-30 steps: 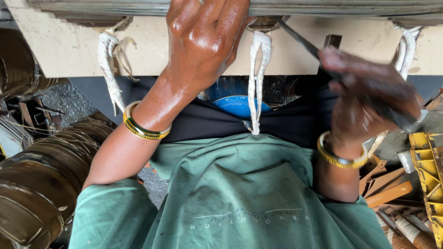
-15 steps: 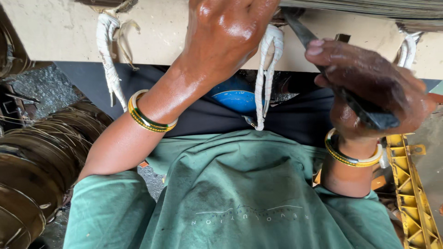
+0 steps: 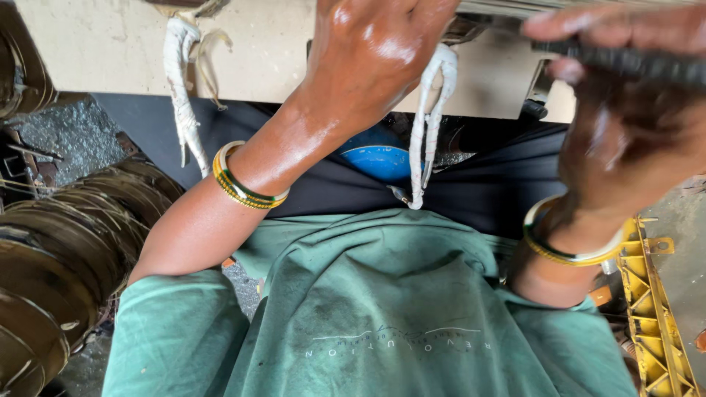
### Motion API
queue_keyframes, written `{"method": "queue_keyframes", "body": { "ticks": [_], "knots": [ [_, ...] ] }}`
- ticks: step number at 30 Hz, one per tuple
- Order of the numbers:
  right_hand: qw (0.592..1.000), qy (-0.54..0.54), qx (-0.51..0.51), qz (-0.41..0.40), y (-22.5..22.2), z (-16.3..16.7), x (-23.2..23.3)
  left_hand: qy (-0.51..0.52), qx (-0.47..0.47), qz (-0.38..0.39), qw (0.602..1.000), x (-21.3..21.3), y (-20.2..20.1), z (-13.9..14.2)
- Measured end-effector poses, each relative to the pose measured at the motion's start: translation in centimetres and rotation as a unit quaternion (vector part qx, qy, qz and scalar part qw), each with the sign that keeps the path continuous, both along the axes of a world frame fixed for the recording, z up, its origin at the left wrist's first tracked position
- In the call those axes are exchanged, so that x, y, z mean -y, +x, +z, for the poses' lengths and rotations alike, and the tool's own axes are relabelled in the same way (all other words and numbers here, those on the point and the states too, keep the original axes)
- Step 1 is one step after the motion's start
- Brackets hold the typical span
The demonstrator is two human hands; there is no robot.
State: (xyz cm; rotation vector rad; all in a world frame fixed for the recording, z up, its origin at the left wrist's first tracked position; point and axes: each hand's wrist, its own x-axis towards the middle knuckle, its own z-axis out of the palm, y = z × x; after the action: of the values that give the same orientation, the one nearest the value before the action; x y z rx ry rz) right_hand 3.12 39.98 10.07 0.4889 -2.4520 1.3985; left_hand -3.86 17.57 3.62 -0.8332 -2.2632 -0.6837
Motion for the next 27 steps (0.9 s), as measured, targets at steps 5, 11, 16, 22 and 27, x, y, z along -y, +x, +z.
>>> {"method": "queue_keyframes", "body": {
  "ticks": [5,11,16,22,27],
  "knots": [
    [0.986,-0.154,-0.044,-0.041,2.4,-2.5,1.6,0.010,0.009,-0.023,1.000,0.0,0.1,1.2],
    [0.995,0.017,-0.093,-0.014,3.0,-2.0,1.5,0.015,0.020,-0.065,0.998,-0.2,-0.4,2.3],
    [0.994,-0.090,-0.056,-0.024,3.5,-2.8,-0.1,0.017,0.025,-0.077,0.997,0.1,-0.2,2.6],
    [0.948,-0.270,-0.145,-0.089,3.8,-8.7,-2.9,-0.005,0.041,-0.054,0.998,0.0,0.2,1.8],
    [0.940,-0.285,-0.161,-0.097,3.2,-9.0,-1.2,-0.019,0.032,-0.055,0.998,0.3,0.3,0.9]
  ]
}}
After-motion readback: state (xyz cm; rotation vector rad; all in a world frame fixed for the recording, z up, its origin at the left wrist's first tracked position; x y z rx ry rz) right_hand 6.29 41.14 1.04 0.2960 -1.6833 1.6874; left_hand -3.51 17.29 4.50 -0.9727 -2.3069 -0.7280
